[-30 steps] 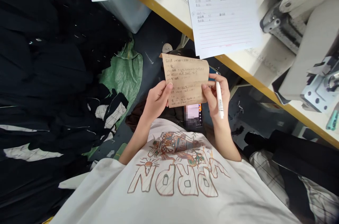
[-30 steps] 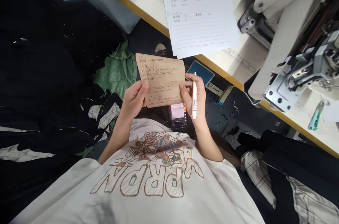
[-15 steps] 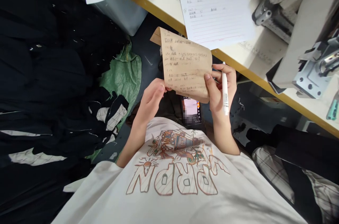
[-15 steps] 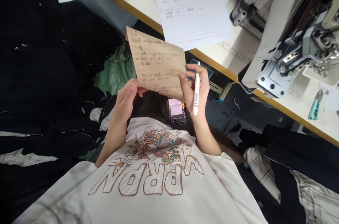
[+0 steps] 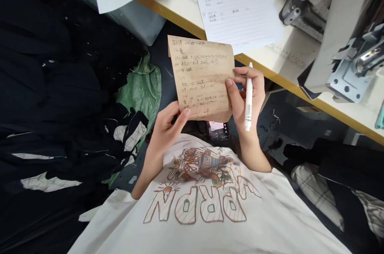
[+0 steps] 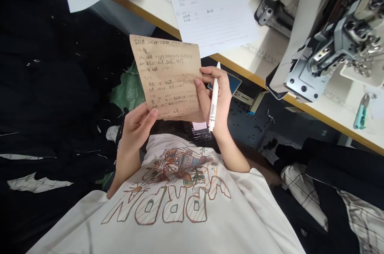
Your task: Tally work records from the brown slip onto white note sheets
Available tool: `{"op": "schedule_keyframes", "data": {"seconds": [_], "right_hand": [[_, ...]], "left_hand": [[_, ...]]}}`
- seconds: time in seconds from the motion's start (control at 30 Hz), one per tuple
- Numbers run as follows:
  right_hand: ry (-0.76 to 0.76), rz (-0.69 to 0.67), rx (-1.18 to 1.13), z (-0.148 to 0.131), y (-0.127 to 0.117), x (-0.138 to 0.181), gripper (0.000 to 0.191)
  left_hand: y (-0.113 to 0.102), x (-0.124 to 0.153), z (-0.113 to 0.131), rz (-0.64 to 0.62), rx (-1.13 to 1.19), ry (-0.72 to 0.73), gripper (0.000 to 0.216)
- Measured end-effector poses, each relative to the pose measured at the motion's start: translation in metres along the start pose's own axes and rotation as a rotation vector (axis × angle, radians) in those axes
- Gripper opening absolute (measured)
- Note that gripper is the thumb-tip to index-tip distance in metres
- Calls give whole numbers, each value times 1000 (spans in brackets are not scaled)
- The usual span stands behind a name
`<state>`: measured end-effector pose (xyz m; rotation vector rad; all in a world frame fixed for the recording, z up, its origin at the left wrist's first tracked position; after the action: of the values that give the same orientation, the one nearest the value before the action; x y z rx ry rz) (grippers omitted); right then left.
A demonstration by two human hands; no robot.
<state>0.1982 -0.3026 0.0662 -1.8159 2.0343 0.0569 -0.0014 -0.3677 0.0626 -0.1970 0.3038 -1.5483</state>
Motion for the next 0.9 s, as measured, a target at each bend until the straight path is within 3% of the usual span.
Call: {"op": "schedule_keyframes", "data": {"seconds": [0.1, 0.43, 0.63, 0.9], "right_hand": [[-21, 3, 8, -2, 0, 1, 25], [-10, 41, 32, -9, 3, 4, 24], [-33, 98, 68, -12, 1, 3, 16], [-41, 119, 133, -10, 1, 2, 19]], "left_hand": [[3, 5, 3, -60, 28, -48, 40], [2, 10, 0, 28, 44, -146, 49], [4, 14, -4, -12, 118, -202, 50], [1, 26, -10, -44, 133, -235, 49]]}}
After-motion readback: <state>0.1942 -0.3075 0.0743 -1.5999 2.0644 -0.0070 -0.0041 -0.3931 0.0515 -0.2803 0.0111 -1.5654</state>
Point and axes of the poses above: each hand's wrist, its own x-axis away from the middle knuckle, its own y-axis out of the palm, z = x × y, the point moved 3 cm from there along -x, towards the middle knuckle, and after that the axes turned 2 degrees about -y, right-handed, at the moved point
